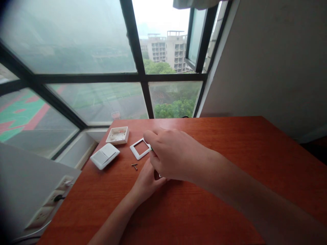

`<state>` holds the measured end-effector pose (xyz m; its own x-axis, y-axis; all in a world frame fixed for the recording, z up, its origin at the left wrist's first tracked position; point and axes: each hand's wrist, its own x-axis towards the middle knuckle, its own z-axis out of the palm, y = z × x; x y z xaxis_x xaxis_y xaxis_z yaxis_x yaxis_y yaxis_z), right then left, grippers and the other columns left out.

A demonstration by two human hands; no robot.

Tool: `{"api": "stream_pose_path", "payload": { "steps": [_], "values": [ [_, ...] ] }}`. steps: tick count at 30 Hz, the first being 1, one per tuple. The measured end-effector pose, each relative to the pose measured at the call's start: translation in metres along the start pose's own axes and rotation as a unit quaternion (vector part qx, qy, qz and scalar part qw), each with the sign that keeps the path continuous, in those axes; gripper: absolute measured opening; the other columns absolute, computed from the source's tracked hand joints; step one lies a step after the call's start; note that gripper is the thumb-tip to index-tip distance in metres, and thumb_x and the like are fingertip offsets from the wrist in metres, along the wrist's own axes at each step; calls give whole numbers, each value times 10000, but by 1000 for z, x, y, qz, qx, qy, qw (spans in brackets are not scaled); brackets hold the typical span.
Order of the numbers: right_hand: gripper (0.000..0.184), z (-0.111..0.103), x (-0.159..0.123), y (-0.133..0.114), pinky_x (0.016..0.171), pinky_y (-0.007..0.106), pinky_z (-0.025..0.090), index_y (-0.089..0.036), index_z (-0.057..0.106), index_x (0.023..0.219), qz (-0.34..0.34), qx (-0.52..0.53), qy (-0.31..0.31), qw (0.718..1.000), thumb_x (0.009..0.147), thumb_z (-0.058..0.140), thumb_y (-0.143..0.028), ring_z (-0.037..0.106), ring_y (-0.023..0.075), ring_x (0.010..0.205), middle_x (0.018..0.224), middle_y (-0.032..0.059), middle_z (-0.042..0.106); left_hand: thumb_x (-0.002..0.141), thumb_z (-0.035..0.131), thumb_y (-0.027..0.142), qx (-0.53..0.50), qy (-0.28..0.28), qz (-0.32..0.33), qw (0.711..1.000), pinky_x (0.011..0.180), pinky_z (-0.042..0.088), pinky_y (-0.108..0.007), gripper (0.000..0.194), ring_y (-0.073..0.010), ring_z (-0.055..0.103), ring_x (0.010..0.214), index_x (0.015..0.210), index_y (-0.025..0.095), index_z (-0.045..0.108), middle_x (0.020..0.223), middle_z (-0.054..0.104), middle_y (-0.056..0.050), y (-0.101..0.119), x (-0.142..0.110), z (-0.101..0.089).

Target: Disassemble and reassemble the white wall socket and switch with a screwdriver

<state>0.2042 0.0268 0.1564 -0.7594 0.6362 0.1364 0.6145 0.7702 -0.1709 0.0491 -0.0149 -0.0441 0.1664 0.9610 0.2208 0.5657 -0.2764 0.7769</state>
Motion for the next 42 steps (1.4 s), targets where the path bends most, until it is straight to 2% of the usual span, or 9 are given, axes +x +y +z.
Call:
{"api": "stream_pose_path", "payload": {
  "steps": [6, 11, 22, 26, 31, 34, 38, 40, 42],
  "values": [
    [106, 2, 4, 1, 539, 275, 265, -182, 592, 937, 23, -65, 32, 997, 895, 548, -268, 598, 178, 684, 835, 41, 657, 701, 795, 281, 8, -17, 15, 1000, 1114, 329, -516, 797, -336, 384, 1354, 1390, 218, 400, 1458, 421, -140, 2, 2, -3],
    [219, 5, 5, -6, 483, 279, 195, -200, 586, 849, 83, -148, 53, 984, 891, 570, -414, 623, 211, 633, 764, 42, 660, 701, 795, 284, 9, -15, 16, 1000, 1122, 323, -511, 801, -330, 369, 1364, 1392, 232, 393, 1460, 421, -127, 3, 1, -4],
    [227, 6, 8, -13, 473, 280, 172, -197, 583, 827, 92, -159, 55, 981, 902, 564, -410, 625, 209, 623, 764, 49, 668, 696, 792, 300, 10, -17, 5, 1000, 1082, 354, -544, 713, -359, 387, 1337, 1326, 229, 467, 1396, 471, -130, 1, 1, -2],
    [200, 8, 7, -10, 489, 287, 202, -199, 594, 848, 83, -120, 59, 988, 895, 567, -392, 605, 197, 643, 793, 39, 663, 690, 797, 303, 12, -15, -2, 1000, 1066, 372, -540, 700, -363, 405, 1319, 1308, 212, 480, 1380, 486, -140, 0, 0, -1],
    [157, 2, 3, -3, 576, 269, 307, -191, 614, 762, 29, 4, 39, 999, 845, 614, -325, 566, 146, 678, 772, 9, 654, 717, 776, 296, 4, -19, 7, 1000, 1053, 389, -535, 750, -350, 452, 1287, 1373, 239, 417, 1378, 497, -129, 1, 0, -1],
    [149, -4, -1, 7, 606, 260, 339, -183, 633, 752, 65, 46, 78, 994, 841, 607, -300, 567, 140, 676, 747, 11, 663, 686, 799, 284, 11, -9, 3, 1000, 1090, 352, -539, 840, -348, 406, 1332, 1408, 244, 370, 1431, 442, -134, 1, 0, -1],
    [208, 12, -13, 40, 567, 252, 376, -189, 646, 790, 185, 167, 151, 957, 849, 586, -380, 579, 142, 613, 688, 9, 659, 671, 808, 260, 0, -6, -5, 1000, 1120, 329, -524, 904, -333, 378, 1361, 1435, 251, 324, 1457, 411, -134, 0, -1, -1],
    [251, 33, -23, 63, 537, 253, 403, -180, 623, 812, 252, 291, 171, 907, 845, 586, -425, 577, 144, 565, 660, 13, 644, 675, 804, 255, 2, -9, -15, 1000, 1128, 322, -519, 897, -331, 365, 1371, 1433, 241, 326, 1466, 401, -139, 0, -1, -2],
    [284, 58, -36, 83, 512, 256, 417, -175, 598, 820, 301, 420, 206, 831, 826, 611, -458, 561, 142, 550, 679, 20, 632, 679, 802, 257, 10, -12, -23, 1000, 1138, 310, -515, 895, -328, 353, 1380, 1434, 231, 322, 1472, 394, -144, 0, -1, -2]
  ]
}}
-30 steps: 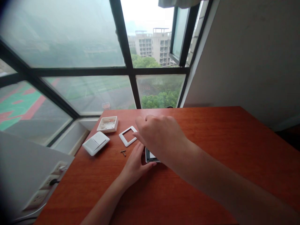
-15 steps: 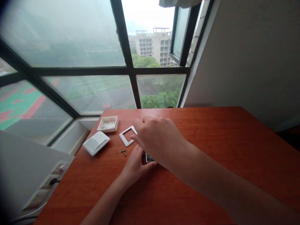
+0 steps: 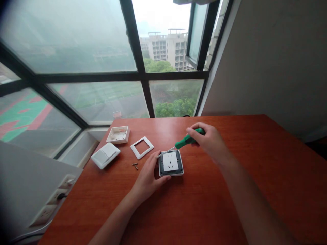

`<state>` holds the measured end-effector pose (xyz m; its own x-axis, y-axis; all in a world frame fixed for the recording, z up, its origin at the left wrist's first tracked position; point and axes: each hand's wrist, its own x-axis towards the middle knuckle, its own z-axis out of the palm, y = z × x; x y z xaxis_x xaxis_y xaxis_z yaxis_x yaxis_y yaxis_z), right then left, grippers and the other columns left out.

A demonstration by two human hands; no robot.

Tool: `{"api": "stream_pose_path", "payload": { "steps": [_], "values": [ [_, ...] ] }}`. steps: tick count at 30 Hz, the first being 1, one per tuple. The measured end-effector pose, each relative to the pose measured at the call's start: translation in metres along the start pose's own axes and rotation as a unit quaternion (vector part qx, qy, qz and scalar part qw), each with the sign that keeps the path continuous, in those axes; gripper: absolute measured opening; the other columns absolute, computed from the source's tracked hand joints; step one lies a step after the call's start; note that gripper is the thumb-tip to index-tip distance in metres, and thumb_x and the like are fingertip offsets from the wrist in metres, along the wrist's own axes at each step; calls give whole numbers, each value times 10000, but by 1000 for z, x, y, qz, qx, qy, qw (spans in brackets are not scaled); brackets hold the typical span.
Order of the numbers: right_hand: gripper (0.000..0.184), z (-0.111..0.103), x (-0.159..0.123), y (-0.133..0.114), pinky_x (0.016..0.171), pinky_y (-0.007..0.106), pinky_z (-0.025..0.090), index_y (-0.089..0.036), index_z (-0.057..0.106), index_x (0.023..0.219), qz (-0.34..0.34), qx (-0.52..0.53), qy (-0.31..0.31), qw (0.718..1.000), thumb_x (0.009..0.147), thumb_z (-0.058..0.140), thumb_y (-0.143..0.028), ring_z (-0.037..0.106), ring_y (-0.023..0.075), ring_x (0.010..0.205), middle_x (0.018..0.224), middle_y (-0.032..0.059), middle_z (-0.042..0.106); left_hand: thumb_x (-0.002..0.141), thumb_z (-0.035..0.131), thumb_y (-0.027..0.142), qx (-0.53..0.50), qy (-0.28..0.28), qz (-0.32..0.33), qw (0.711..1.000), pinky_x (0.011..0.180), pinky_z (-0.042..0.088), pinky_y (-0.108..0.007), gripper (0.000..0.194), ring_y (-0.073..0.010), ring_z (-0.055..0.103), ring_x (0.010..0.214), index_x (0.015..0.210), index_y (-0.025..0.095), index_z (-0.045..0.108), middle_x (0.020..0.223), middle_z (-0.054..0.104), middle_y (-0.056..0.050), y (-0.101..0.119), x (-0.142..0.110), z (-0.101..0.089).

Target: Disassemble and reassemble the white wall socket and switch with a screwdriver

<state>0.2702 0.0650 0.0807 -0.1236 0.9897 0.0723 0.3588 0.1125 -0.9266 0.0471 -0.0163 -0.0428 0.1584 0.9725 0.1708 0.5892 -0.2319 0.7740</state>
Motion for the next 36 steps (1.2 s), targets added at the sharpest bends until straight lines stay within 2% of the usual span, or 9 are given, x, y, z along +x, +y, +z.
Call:
{"api": "stream_pose_path", "payload": {
  "steps": [4, 8, 11, 13, 18, 21, 25, 30, 36],
  "values": [
    [243, 3, -10, 53, 547, 257, 469, -207, 557, 875, 126, 207, 52, 969, 835, 616, -439, 603, 147, 639, 845, 41, 651, 697, 793, 273, 12, -3, -2, 1000, 1151, 293, -510, 895, -323, 338, 1391, 1443, 221, 301, 1479, 386, -146, 0, -1, -1],
    [220, 19, -30, 71, 771, 306, 523, -205, 527, 1054, 186, 306, -77, 930, 877, 570, -329, 659, 169, 853, 1042, 87, 673, 704, 789, 274, 15, 2, -3, 1000, 1149, 297, -511, 883, -326, 336, 1393, 1440, 222, 302, 1482, 383, -146, -2, -3, 0],
    [296, 30, -38, 74, 733, 294, 517, -197, 493, 1181, 197, 329, -149, 911, 897, 515, -278, 645, 146, 805, 1057, 78, 651, 715, 778, 269, 12, 7, -7, 1000, 1135, 324, -506, 866, -325, 346, 1387, 1436, 218, 301, 1480, 381, -149, -3, -2, 1],
    [314, 34, -39, 78, 695, 269, 505, -193, 508, 1192, 189, 337, -169, 907, 884, 510, -252, 622, 129, 772, 1015, 48, 626, 725, 768, 267, 13, 9, -11, 1000, 1129, 337, -503, 857, -321, 347, 1387, 1437, 215, 294, 1482, 376, -151, -2, -2, 1],
    [300, 42, -33, 99, 495, 200, 413, -178, 571, 1066, 181, 296, -121, 930, 798, 633, -297, 500, 80, 559, 747, -39, 529, 743, 742, 245, 32, 4, -21, 999, 1136, 326, -504, 823, -321, 331, 1396, 1435, 202, 299, 1490, 358, -160, 5, -1, -1],
    [308, 48, -30, 105, 444, 203, 378, -167, 567, 1014, 178, 259, -99, 944, 792, 644, -366, 472, 79, 508, 678, -49, 507, 760, 705, 214, 51, -1, -12, 999, 1136, 337, -487, 778, -311, 337, 1393, 1431, 187, 312, 1491, 351, -162, 9, -1, -8],
    [318, 52, -30, 104, 449, 207, 396, -164, 557, 996, 174, 233, -98, 952, 779, 644, -378, 489, 83, 512, 675, -45, 525, 782, 646, 177, 105, -25, 37, 994, 1141, 326, -490, 693, -298, 356, 1380, 1412, 204, 358, 1473, 386, -140, 8, 1, -29],
    [317, 54, -29, 104, 442, 207, 399, -165, 550, 975, 163, 221, -104, 956, 771, 633, -393, 499, 83, 509, 676, -44, 535, 826, 556, 141, 181, -28, 59, 981, 1087, 386, -477, 524, -279, 452, 1304, 1336, 209, 458, 1403, 470, -127, -5, 11, -65],
    [314, 58, -30, 104, 413, 208, 389, -168, 546, 949, 146, 163, -106, 970, 787, 611, -429, 480, 78, 479, 669, -46, 527, 862, 541, 180, 297, -3, 32, 954, 951, 465, -439, 318, -285, 585, 1099, 1179, 166, 556, 1196, 600, -134, -17, 26, -90]
  ]
}}
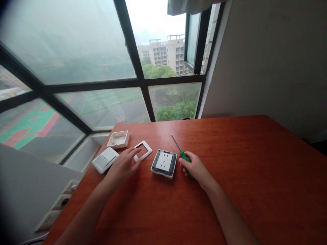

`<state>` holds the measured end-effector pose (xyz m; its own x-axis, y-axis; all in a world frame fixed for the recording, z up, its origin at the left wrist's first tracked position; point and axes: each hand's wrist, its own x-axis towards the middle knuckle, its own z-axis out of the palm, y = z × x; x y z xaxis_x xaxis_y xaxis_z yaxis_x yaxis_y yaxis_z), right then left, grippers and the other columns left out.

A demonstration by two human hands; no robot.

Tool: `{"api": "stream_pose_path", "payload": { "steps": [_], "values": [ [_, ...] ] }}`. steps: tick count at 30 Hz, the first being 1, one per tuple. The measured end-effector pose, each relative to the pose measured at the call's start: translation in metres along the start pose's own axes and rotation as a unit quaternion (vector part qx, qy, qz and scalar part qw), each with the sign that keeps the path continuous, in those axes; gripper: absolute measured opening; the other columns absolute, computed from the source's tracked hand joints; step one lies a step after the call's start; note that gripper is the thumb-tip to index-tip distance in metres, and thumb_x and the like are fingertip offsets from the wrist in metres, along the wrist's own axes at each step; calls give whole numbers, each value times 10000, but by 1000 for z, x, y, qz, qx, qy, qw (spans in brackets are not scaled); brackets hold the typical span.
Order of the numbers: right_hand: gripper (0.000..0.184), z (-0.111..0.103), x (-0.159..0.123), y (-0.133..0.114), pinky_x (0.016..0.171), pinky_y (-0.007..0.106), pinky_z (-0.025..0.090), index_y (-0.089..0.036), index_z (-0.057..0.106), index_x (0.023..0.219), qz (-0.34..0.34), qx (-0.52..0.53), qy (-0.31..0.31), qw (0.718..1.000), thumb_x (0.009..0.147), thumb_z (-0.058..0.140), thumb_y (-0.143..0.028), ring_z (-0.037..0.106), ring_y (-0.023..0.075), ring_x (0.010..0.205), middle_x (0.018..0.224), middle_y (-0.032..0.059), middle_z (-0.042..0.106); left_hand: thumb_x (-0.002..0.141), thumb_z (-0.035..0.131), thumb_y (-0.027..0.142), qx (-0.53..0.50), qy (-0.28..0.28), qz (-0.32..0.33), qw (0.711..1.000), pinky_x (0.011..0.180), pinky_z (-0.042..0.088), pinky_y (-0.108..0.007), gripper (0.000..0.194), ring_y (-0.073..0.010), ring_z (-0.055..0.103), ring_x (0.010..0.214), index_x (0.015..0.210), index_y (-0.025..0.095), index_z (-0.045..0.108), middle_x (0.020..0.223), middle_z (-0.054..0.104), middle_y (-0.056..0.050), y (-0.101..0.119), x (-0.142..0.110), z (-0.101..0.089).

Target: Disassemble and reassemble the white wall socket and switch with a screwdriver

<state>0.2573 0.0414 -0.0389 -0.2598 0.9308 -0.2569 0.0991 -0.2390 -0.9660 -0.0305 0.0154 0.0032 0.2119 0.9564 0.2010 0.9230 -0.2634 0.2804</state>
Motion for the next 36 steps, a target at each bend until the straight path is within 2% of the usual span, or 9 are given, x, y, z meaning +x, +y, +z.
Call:
{"api": "stream_pose_path", "payload": {
  "steps": [5, 9, 14, 17, 20, 24, 27, 31, 36],
  "values": [
    [323, 1, 0, 1, 406, 214, 396, -168, 540, 943, -13, -33, -1, 999, 795, 605, -447, 474, 82, 473, 663, -46, 520, 885, 516, 202, 85, -52, -2, 995, 782, 475, -352, 116, -245, 627, 879, 939, 177, 616, 945, 646, -90, -4, 9, 3],
    [324, 1, -1, -1, 410, 215, 405, -164, 544, 960, -12, -41, -6, 999, 797, 601, -438, 479, 86, 480, 655, -49, 512, 883, 494, 173, 107, -63, 2, 992, 710, 449, -332, 132, -229, 609, 776, 796, 175, 593, 855, 633, -82, -2, 15, 11],
    [308, 1, -1, -2, 410, 208, 401, -169, 542, 960, -7, -34, -9, 999, 798, 598, -426, 483, 85, 486, 659, -51, 512, 875, 505, 156, 104, -41, 3, 994, 742, 445, -338, 92, -232, 593, 825, 814, 180, 570, 883, 624, -81, -2, 17, 14],
    [295, 1, -1, -1, 411, 208, 398, -173, 535, 934, -9, -28, -10, 1000, 803, 592, -431, 483, 84, 479, 656, -49, 518, 840, 545, 137, 76, -8, 11, 997, 768, 447, -335, 55, -224, 573, 869, 833, 190, 553, 913, 608, -61, 2, 16, 8],
    [303, 1, 0, 0, 416, 207, 399, -170, 539, 942, -8, -25, -8, 1000, 803, 594, -434, 486, 83, 479, 657, -46, 524, 823, 544, 108, 21, 23, 51, 998, 744, 449, -322, 93, -205, 553, 835, 846, 198, 537, 874, 583, -35, 14, 14, -1],
    [326, 0, -1, -1, 426, 207, 403, -171, 547, 946, -4, -13, -6, 1000, 795, 609, -453, 491, 81, 486, 675, -41, 537, 859, 524, 124, -34, -35, 149, 988, 757, 460, -316, 100, -203, 547, 877, 916, 199, 556, 931, 590, -46, 39, 11, -9],
    [333, 1, -2, -3, 425, 207, 399, -174, 551, 935, -3, 1, -7, 1000, 785, 619, -463, 492, 82, 486, 678, -41, 541, 877, 515, 130, -46, -89, 184, 978, 788, 468, -327, 128, -213, 549, 924, 952, 208, 583, 977, 594, -56, 54, 8, -8],
    [339, 1, -2, -4, 425, 209, 398, -178, 552, 919, -1, 6, -9, 1000, 777, 625, -478, 493, 84, 483, 669, -44, 541, 843, 520, 73, -76, -108, 187, 973, 838, 473, -344, 241, -223, 550, 989, 999, 231, 612, 1039, 592, -60, 62, 3, -2],
    [341, 1, -2, -2, 427, 212, 404, -185, 560, 926, -2, 7, -8, 1000, 778, 625, -486, 498, 87, 483, 672, -44, 553, 874, 540, 149, -130, -61, 128, 981, 871, 477, -365, 202, -225, 560, 1002, 1048, 230, 603, 1088, 587, -71, 55, 0, 5]
  ]
}}
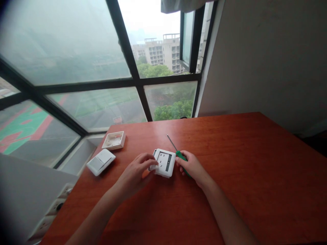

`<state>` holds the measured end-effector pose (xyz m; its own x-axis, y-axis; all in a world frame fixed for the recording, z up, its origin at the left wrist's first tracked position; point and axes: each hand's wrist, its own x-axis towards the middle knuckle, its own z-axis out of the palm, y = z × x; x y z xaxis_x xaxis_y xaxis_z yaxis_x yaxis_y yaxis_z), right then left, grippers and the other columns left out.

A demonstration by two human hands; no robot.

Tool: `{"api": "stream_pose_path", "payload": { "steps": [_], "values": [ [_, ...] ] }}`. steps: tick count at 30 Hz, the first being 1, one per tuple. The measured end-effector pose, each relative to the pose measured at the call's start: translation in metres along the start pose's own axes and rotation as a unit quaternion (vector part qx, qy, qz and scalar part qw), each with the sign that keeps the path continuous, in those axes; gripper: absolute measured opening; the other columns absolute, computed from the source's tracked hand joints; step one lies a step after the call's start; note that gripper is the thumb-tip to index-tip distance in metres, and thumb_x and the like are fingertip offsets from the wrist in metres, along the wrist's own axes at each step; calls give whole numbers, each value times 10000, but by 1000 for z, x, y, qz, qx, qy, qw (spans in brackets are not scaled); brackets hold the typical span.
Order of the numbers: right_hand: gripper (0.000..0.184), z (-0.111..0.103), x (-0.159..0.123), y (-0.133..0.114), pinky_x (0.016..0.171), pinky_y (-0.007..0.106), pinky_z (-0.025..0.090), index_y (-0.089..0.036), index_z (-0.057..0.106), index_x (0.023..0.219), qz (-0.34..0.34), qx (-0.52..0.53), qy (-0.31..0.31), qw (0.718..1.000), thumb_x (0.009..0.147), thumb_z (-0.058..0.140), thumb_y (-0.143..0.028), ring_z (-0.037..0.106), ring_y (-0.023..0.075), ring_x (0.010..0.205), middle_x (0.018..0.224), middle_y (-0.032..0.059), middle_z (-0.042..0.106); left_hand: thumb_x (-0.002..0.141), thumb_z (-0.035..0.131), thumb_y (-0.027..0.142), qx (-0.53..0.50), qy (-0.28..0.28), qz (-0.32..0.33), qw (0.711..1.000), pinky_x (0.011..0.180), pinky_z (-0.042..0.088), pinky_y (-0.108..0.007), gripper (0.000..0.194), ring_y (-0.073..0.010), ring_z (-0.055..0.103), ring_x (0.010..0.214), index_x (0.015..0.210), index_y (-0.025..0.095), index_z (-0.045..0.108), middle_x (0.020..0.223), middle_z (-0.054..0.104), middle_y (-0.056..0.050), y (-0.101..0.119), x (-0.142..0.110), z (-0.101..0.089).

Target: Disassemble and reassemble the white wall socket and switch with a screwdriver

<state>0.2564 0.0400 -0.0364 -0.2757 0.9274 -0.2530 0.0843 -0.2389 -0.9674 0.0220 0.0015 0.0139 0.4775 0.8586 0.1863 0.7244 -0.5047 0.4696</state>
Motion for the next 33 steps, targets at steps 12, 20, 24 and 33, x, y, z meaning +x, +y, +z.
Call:
{"api": "stream_pose_path", "payload": {
  "steps": [12, 20, 24, 33],
  "values": [
    [360, 3, -1, 2, 404, 225, 405, -186, 559, 921, -31, -30, 23, 999, 742, 677, -476, 486, 93, 475, 646, -57, 515, 918, 494, 225, -148, 73, -115, 980, 755, 518, -296, 310, -149, 582, 802, 1224, 198, 539, 1158, 541, -87, -19, -8, 19],
    [361, 6, -2, -4, 404, 223, 404, -197, 535, 899, -30, -33, 51, 998, 723, 686, -474, 487, 94, 483, 670, -37, 541, 923, 475, 226, -190, 75, -127, 971, 801, 514, -343, 377, -176, 586, 832, 1298, 192, 476, 1165, 539, -104, -10, -10, 33],
    [372, 6, -2, -5, 405, 234, 409, -203, 542, 894, -30, -35, 62, 997, 703, 698, -481, 492, 106, 483, 660, -33, 545, 930, 468, 226, -204, 79, -126, 968, 809, 519, -351, 435, -179, 592, 842, 1362, 213, 418, 1200, 530, -110, -8, -11, 38],
    [336, 5, 3, 6, 396, 243, 416, -202, 558, 992, -69, -70, 86, 991, 774, 643, -443, 508, 121, 502, 749, 0, 589, 894, 569, 302, -229, 82, -119, 963, 762, 554, -325, 609, -204, 572, 972, 1444, 238, 316, 1384, 398, -138, -6, -10, 44]
  ]
}}
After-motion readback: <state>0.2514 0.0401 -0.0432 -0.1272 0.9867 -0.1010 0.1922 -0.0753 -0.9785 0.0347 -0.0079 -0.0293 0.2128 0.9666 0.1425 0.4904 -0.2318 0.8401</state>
